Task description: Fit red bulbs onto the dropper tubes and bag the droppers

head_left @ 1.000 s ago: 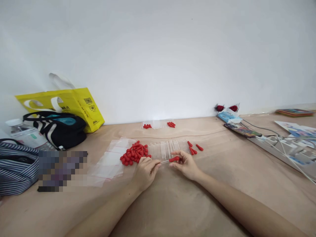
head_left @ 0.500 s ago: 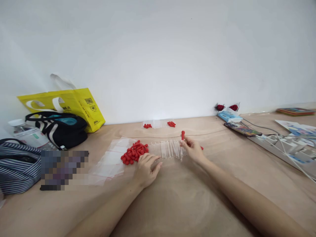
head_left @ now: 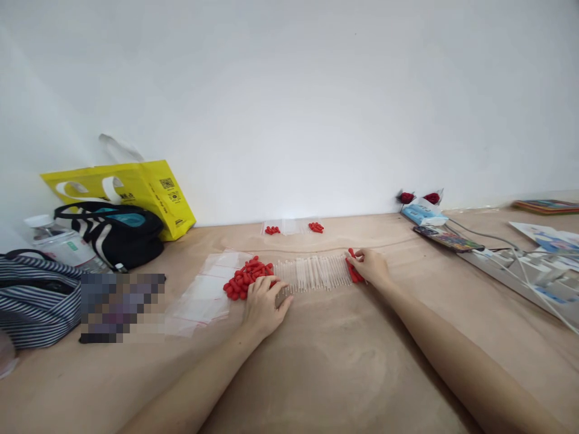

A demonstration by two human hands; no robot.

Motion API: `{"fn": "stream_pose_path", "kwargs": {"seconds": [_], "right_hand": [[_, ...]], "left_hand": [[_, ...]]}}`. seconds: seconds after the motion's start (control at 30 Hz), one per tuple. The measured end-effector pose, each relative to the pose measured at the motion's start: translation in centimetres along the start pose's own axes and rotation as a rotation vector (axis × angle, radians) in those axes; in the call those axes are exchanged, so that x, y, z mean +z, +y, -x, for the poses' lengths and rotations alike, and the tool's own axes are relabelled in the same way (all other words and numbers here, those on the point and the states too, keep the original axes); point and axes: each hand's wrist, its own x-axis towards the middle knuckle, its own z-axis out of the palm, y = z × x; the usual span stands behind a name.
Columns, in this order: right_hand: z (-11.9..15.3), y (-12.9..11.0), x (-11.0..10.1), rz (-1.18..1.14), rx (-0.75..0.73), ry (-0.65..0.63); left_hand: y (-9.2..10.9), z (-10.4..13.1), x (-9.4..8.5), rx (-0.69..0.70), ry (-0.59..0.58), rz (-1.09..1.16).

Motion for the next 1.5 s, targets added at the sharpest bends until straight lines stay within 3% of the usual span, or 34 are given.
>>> {"fn": "stream_pose_path", "kwargs": {"seconds": [0.3,0.5,0.67,0.83,1.03,1.17,1.27,1.4,1.5], "right_hand": [[-0.5,0.8,-1.4,-0.034,0.029,-0.068],[-1.1,2.0,-2.6,-0.072,0.097,-0.222],[-0.8,2.0,-1.9,-0.084,0.129,-0.262],[-0.9,1.6,-2.2,-0.085,0.101,-0.165],[0.9,-1.2,-2.0,-0.170,-0.066,-0.027],[4.7,-2.8,-0.2,-0.339,-0.437,0.045],[7.1,-3.1,0.8,-0.324,-0.591,0.048],[8.4,-3.0,1.1,-0.301,-0.646,0.055],[8.5,-3.0,0.9,-0.269,-0.656,0.053]], "left_hand": [[-0.5,0.1,-1.1,-0.035,0.059,-0.130],[-0.3,-1.0,-0.8,-0.017,0.053,-0.099],[0.9,-3.6,0.4,-0.158,-0.075,-0.130],[2.0,-6.0,1.8,-0.317,-0.168,-0.177],[1.9,-7.7,2.7,-0.434,-0.305,-0.197],[1.6,-8.9,3.0,-0.496,-0.407,-0.188],[1.7,-9.5,3.2,-0.524,-0.459,-0.176],[2.1,-9.7,2.7,-0.508,-0.471,-0.155],[2.3,-8.9,1.4,-0.402,-0.462,-0.094]]}}
